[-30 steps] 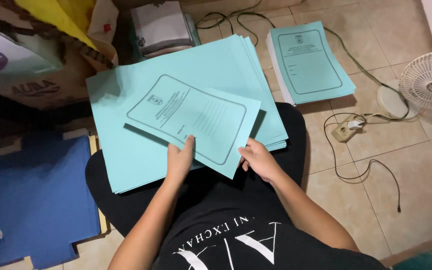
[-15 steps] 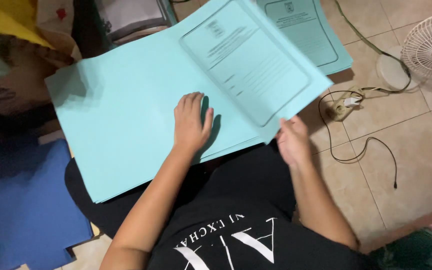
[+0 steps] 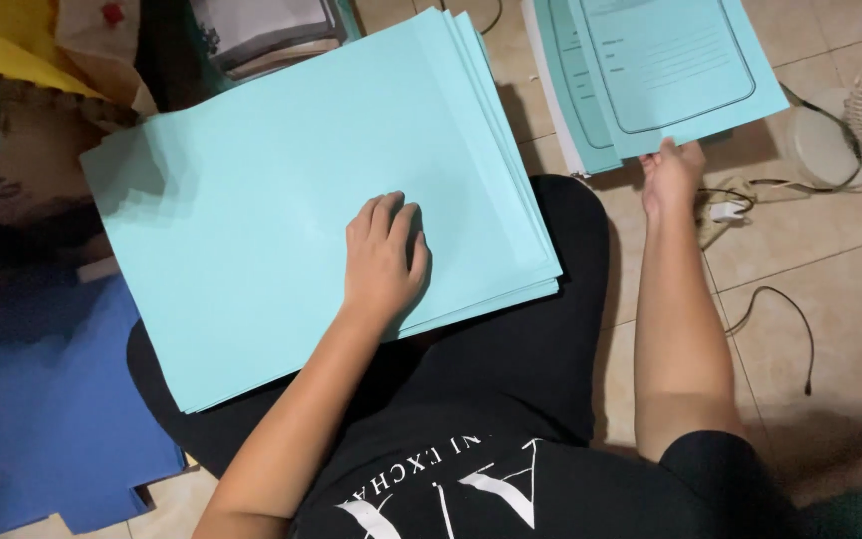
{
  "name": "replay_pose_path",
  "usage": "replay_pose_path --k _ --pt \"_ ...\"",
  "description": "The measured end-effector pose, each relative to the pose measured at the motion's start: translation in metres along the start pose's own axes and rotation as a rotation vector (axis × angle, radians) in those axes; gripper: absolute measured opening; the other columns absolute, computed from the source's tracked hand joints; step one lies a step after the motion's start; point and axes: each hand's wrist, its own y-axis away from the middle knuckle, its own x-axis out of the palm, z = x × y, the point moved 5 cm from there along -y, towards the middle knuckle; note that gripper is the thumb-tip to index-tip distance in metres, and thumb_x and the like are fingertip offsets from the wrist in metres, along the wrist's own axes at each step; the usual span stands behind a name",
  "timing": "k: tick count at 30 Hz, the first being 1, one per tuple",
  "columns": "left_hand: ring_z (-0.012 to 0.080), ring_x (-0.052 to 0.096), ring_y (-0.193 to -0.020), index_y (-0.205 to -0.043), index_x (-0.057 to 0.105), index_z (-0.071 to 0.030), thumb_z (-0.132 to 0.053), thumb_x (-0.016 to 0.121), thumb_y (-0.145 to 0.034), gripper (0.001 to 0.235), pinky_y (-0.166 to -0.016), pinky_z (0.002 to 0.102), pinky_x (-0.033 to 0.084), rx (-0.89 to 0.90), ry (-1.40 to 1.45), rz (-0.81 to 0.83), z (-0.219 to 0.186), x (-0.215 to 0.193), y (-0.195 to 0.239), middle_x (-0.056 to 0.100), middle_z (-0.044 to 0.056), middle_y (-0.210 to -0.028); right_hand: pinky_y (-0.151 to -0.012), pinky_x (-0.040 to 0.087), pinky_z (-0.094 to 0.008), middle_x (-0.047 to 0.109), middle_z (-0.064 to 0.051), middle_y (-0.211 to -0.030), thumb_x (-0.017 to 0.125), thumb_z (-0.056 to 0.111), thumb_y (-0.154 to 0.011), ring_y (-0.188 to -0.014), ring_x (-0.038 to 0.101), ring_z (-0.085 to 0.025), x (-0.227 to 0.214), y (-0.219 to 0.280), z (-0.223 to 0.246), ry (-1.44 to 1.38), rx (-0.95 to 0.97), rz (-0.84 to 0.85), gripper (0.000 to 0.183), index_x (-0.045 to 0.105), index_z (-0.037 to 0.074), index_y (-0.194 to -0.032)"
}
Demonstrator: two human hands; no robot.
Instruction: Smoothing and stacking light blue paper folders into organized piles on the floor.
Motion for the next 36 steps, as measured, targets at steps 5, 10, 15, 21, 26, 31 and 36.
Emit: replay_pose_path --k 5,10,15,21,26,31,36 --pt "0.0328 0.046 -0.137 -0.134 0.062 -0.007 -0.024 0.054 -0.100 0.039 -0.109 0.046 0.038 0.004 -0.015 0.001 0.001 0.003 -0.001 0.056 0.015 -0.138 -0.062 0.064 -0.024 0.067 -0.006 -0.090 0.053 0.021 -0.105 -0.070 0.078 -0.014 -0.016 -0.045 -0.052 0.353 0.019 -0.055 0.036 0.052 0.006 -0.137" --pt "0.0320 0.046 -0.137 -0.134 0.061 -0.008 -0.025 0.054 -0.101 0.039 -0.109 0.045 0.038 0.005 -0.036 0.009 0.002 0.005 0.001 0.056 0.014 -0.139 -0.067 0.068 -0.029 0.066 -0.011 -0.089 0.054 0.022 -0.104 -0.074 0.081 -0.018 -0.010 -0.031 -0.046 0.395 0.014 -0.053 0.038 0.051 0.004 -0.137" --pt "0.0325 0.045 -0.137 -0.135 0.061 -0.008 -0.024 0.053 -0.100 0.039 -0.110 0.046 0.038 0.004 -0.031 0.009 0.002 0.004 0.000 0.055 0.015 -0.139 -0.081 0.069 -0.035 0.059 -0.022 -0.115 0.052 0.017 -0.107 -0.084 0.079 -0.021 -0.010 -0.028 -0.051 0.314 0.023 -0.027 0.054 0.030 -0.009 -0.148" --pt "0.0323 0.046 -0.138 -0.134 0.061 -0.008 -0.024 0.053 -0.101 0.038 -0.110 0.046 0.037 -0.005 -0.024 0.014 0.002 0.003 0.000 0.056 0.015 -0.138 -0.070 0.068 -0.029 0.066 -0.017 -0.103 0.049 0.019 -0.107 -0.081 0.080 -0.019 -0.008 -0.044 -0.051 0.604 0.087 0.041 0.053 0.032 -0.012 -0.146" --pt "0.0325 0.046 -0.138 -0.135 0.061 -0.008 -0.024 0.053 -0.101 0.038 -0.111 0.046 0.037 -0.012 -0.019 0.016 0.002 0.004 0.001 0.056 0.015 -0.139 -0.070 0.068 -0.032 0.066 -0.022 -0.100 0.049 0.019 -0.106 -0.079 0.080 -0.024 -0.008 -0.049 -0.049 0.567 0.117 -0.014 0.053 0.033 -0.012 -0.146" --pt "0.0322 0.046 -0.138 -0.134 0.061 -0.009 -0.025 0.053 -0.101 0.038 -0.112 0.046 0.036 -0.016 -0.016 0.015 0.004 0.005 0.000 0.056 0.015 -0.139 -0.068 0.067 -0.032 0.067 -0.020 -0.099 0.049 0.020 -0.105 -0.079 0.080 -0.022 -0.003 -0.056 -0.052 0.568 0.120 -0.029 0.054 0.033 -0.011 -0.146" --pt "0.0337 0.046 -0.137 -0.134 0.061 -0.008 -0.026 0.054 -0.100 0.039 -0.111 0.046 0.037 0.013 -0.018 -0.014 0.007 0.009 0.002 0.056 0.016 -0.139 -0.044 0.053 -0.031 0.069 -0.010 -0.087 0.049 0.053 -0.100 -0.064 0.076 -0.021 -0.011 -0.012 -0.039 0.416 0.230 -0.077 0.056 0.050 0.005 -0.130"
